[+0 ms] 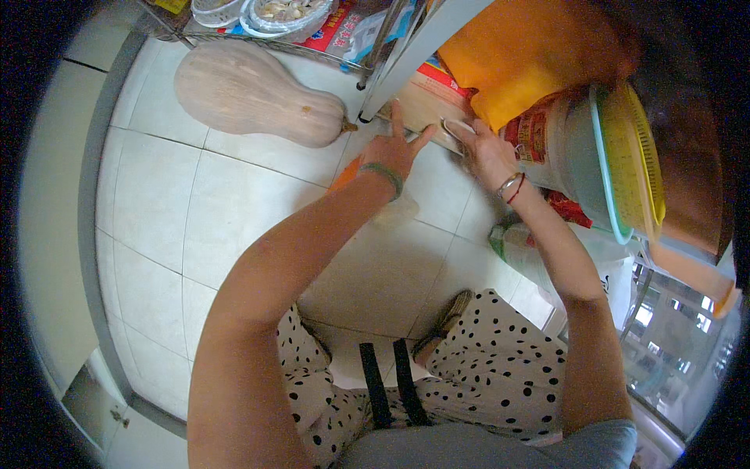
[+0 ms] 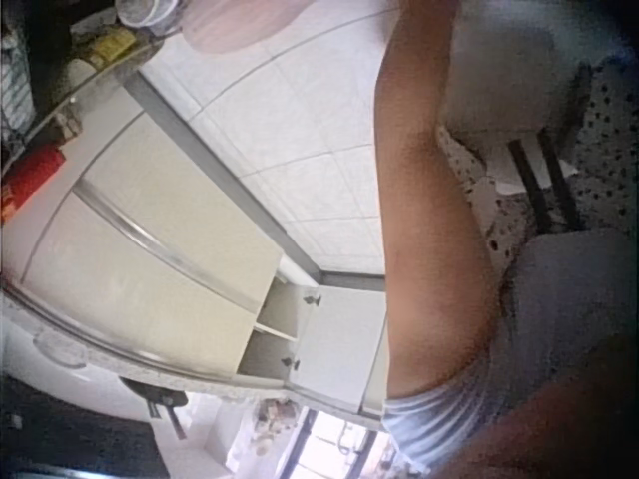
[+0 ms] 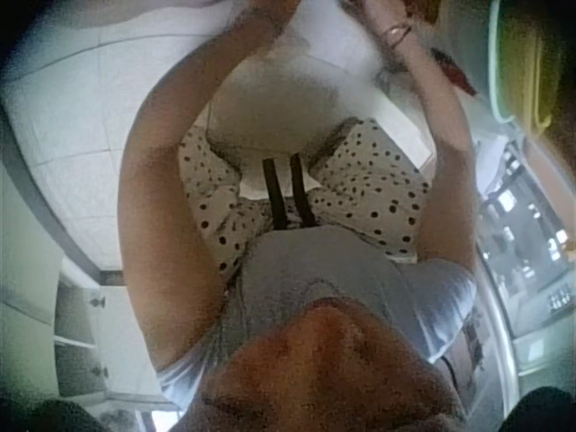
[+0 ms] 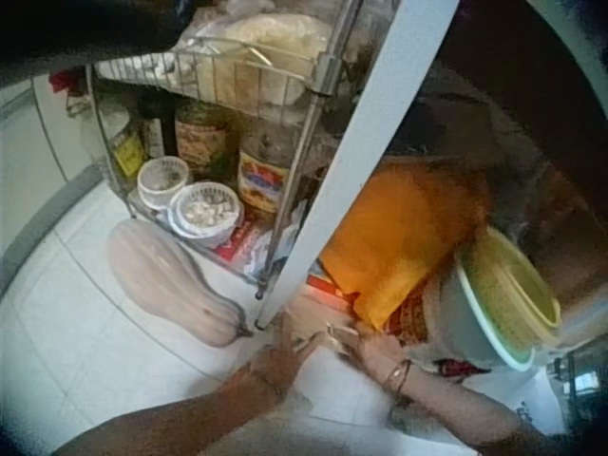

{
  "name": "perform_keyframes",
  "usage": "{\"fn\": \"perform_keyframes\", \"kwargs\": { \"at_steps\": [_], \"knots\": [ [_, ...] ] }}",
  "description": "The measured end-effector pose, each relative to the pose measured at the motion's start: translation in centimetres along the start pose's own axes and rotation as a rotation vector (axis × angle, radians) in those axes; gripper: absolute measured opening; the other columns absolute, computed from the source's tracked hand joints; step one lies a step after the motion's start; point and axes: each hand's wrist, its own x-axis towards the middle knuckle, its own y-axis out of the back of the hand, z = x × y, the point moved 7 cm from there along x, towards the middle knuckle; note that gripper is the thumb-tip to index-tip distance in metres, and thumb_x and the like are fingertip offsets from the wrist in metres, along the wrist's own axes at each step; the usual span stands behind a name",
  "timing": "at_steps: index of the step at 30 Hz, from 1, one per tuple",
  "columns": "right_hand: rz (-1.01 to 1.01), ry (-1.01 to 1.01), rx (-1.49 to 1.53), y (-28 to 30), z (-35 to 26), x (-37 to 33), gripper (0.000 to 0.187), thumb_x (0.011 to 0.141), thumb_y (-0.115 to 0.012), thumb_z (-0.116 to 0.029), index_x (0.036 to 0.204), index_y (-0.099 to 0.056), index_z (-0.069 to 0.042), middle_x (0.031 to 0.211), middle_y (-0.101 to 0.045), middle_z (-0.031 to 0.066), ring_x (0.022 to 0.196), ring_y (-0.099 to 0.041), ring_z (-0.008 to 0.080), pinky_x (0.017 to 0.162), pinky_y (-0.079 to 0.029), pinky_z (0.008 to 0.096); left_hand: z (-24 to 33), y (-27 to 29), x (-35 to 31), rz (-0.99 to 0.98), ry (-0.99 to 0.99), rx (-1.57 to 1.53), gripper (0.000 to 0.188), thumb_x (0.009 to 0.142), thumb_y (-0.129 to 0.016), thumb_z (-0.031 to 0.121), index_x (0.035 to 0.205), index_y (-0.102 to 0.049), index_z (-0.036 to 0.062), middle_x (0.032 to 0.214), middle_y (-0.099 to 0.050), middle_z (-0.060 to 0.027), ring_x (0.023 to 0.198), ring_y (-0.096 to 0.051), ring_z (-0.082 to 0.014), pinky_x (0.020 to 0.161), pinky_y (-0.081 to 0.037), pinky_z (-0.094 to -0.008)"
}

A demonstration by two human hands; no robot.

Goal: The person sits on the floor and wipes a specific area of the tiled floor with a cloth. They repeatedly rub the same spot near a metal shelf leg and a large butternut squash, occasionally adjusting the cloth in their hands.

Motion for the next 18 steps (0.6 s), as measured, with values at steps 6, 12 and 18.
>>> {"fn": "perform_keyframes", "kwargs": {
  "at_steps": [6, 12, 18],
  "knots": [
    [0.137, 0.255, -0.055, -1.4, -2.7, 1.3, 0.043, 0.079, -0.052, -0.013, 0.117, -0.055, -0.031, 0.109, -0.054, 0.006, 0.093, -0.058, 0.0269, 0.069, -0.051, 0.0389, 0.6, -0.9, 0.9, 0.013, 0.02, -0.01, 0.072, 0.085, -0.048, 0.006, 0.14, -0.016, 0.0406, 0.143, 0.015, -0.0274, 0.09, -0.06, -0.0445, 0.053, -0.054, -0.0494],
    [0.176, 0.194, -0.078, -2.2, -3.0, 2.7, 0.037, 0.079, -0.052, -0.017, 0.113, -0.059, -0.031, 0.108, -0.054, 0.0069, 0.092, -0.059, 0.0249, 0.07, -0.051, 0.0359, 0.5, -1.6, 0.9, -0.001, 0.024, -0.025, 0.072, 0.084, -0.051, 0.007, 0.139, -0.019, 0.0408, 0.144, 0.016, -0.0252, 0.091, -0.06, -0.0454, 0.052, -0.055, -0.0484],
    [0.137, 0.174, -0.052, -2.4, -3.4, 2.4, 0.037, 0.079, -0.052, -0.017, 0.114, -0.058, -0.028, 0.108, -0.054, 0.0076, 0.09, -0.06, 0.0252, 0.065, -0.052, 0.0366, 0.7, -0.9, 0.1, 0.033, 0.015, 0.043, 0.065, 0.086, -0.046, 0.005, 0.137, -0.026, 0.0395, 0.143, 0.009, -0.0292, 0.086, -0.063, -0.0363, 0.061, -0.055, -0.0406]
  ]
}}
